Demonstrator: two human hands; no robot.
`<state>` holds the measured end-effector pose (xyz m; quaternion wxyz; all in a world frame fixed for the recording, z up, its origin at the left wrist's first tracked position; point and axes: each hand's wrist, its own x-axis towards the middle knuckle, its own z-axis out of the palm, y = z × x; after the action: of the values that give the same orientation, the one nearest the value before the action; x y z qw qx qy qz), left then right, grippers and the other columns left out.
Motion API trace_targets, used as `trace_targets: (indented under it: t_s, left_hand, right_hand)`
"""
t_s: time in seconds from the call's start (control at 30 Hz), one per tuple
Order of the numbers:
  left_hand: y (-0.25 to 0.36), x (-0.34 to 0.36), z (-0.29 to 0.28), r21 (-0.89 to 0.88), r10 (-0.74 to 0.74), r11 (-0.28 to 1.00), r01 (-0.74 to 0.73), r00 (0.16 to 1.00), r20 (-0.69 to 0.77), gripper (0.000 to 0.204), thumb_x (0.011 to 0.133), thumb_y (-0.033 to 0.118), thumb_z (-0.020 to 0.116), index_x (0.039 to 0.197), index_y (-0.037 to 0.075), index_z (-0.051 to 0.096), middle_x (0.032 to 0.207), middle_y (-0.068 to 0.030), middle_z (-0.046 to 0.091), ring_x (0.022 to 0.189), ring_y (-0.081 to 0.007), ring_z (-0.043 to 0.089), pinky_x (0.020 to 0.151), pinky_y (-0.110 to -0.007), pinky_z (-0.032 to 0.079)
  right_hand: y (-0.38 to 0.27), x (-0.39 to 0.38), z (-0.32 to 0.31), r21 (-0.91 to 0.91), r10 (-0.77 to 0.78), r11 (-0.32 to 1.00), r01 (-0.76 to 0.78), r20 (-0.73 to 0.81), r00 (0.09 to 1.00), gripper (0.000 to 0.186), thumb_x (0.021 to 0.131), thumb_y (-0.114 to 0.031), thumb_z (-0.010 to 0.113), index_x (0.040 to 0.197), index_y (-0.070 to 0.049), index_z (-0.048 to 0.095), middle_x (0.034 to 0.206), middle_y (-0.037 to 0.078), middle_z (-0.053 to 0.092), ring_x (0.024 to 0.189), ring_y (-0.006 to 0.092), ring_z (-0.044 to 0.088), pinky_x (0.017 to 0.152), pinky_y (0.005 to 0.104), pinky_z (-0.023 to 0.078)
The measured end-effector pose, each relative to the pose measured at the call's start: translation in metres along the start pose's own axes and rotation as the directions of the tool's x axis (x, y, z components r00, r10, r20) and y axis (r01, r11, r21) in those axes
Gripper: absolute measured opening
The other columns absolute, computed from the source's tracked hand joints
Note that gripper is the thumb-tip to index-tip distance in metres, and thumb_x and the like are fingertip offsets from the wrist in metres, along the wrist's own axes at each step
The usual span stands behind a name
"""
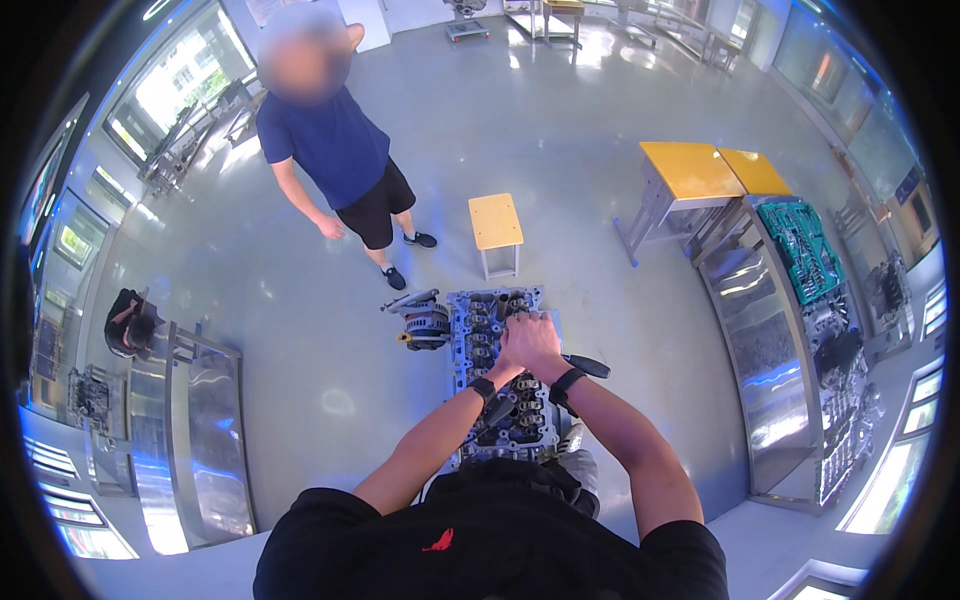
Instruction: Using a ratchet and socket to tighten or loosen bolts on an engine cylinder head assembly.
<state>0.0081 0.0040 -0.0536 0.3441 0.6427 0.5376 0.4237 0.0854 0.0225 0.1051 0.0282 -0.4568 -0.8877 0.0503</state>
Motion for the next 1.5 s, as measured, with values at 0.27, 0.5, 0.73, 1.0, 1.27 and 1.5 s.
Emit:
trace_targets:
  t_s: [0.27, 0.5, 0.73, 1.0, 1.27, 1.5]
  left_hand:
    - [0.001, 0.000, 0.001, -0.005, -0.006, 1.000, 0.006, 1.000, 0.009, 0.021, 0.087, 0.012, 0.059, 0.104, 0.000, 0.053, 0.101, -0.0155, 0.058, 0.091, -0.0249, 0.056, 0.079, -0.037, 0.046]
    - [0.003, 0.001, 0.001, -0.017, -0.007, 1.000, 0.007, 1.000, 0.019, 0.020, 0.087, 0.011, 0.059, 0.104, 0.000, 0.054, 0.100, -0.0154, 0.059, 0.090, -0.0251, 0.056, 0.079, -0.037, 0.046]
    - [0.003, 0.001, 0.004, -0.035, -0.009, 0.999, 0.009, 1.000, 0.012, 0.020, 0.087, 0.011, 0.058, 0.104, 0.000, 0.055, 0.100, -0.0154, 0.059, 0.090, -0.0252, 0.056, 0.079, -0.037, 0.047]
    - [0.005, -0.001, 0.002, -0.031, -0.016, 0.999, 0.016, 1.000, -0.001, 0.019, 0.088, 0.010, 0.058, 0.103, 0.001, 0.055, 0.100, -0.0154, 0.060, 0.090, -0.0254, 0.057, 0.078, -0.037, 0.047]
    - [0.005, -0.002, 0.002, -0.032, -0.023, 0.999, 0.023, 1.000, -0.009, 0.018, 0.088, 0.010, 0.057, 0.103, 0.001, 0.056, 0.100, -0.0153, 0.060, 0.089, -0.0256, 0.057, 0.078, -0.037, 0.047]
    - [0.006, -0.001, 0.001, -0.030, -0.024, 0.999, 0.023, 1.000, -0.015, 0.017, 0.088, 0.009, 0.057, 0.103, 0.001, 0.057, 0.099, -0.0153, 0.061, 0.089, -0.0257, 0.057, 0.078, -0.037, 0.047]
  right_hand:
    - [0.001, 0.001, -0.003, 0.007, -0.016, 1.000, 0.017, -0.011, 1.000, 0.026, 0.085, -0.030, 0.052, 0.088, -0.008, 0.067, 0.090, 0.010, 0.066, 0.092, 0.0266, 0.062, 0.084, 0.0425, 0.044]
    - [0.004, 0.001, -0.001, -0.014, -0.039, 0.999, 0.038, -0.078, 0.996, 0.023, 0.084, -0.029, 0.056, 0.086, -0.009, 0.065, 0.086, 0.009, 0.066, 0.088, 0.0260, 0.062, 0.084, 0.0403, 0.045]
    - [0.006, 0.001, -0.002, -0.015, -0.059, 0.998, 0.058, -0.067, 0.996, 0.022, 0.084, -0.029, 0.056, 0.085, -0.010, 0.066, 0.086, 0.008, 0.066, 0.088, 0.0258, 0.062, 0.084, 0.0395, 0.045]
    - [0.007, 0.002, 0.001, -0.013, -0.084, 0.996, 0.083, -0.114, 0.990, 0.021, 0.082, -0.028, 0.057, 0.083, -0.009, 0.066, 0.082, 0.008, 0.066, 0.085, 0.0256, 0.062, 0.081, 0.0393, 0.046]
    - [0.009, 0.003, 0.002, -0.002, -0.098, 0.995, 0.099, -0.150, 0.984, 0.021, 0.082, -0.028, 0.058, 0.082, -0.009, 0.065, 0.082, 0.008, 0.066, 0.084, 0.0254, 0.062, 0.079, 0.0388, 0.046]
    - [0.011, 0.005, 0.003, 0.009, -0.103, 0.994, 0.106, -0.153, 0.983, 0.021, 0.082, -0.028, 0.058, 0.082, -0.008, 0.065, 0.082, 0.008, 0.066, 0.083, 0.0255, 0.062, 0.079, 0.0387, 0.046]
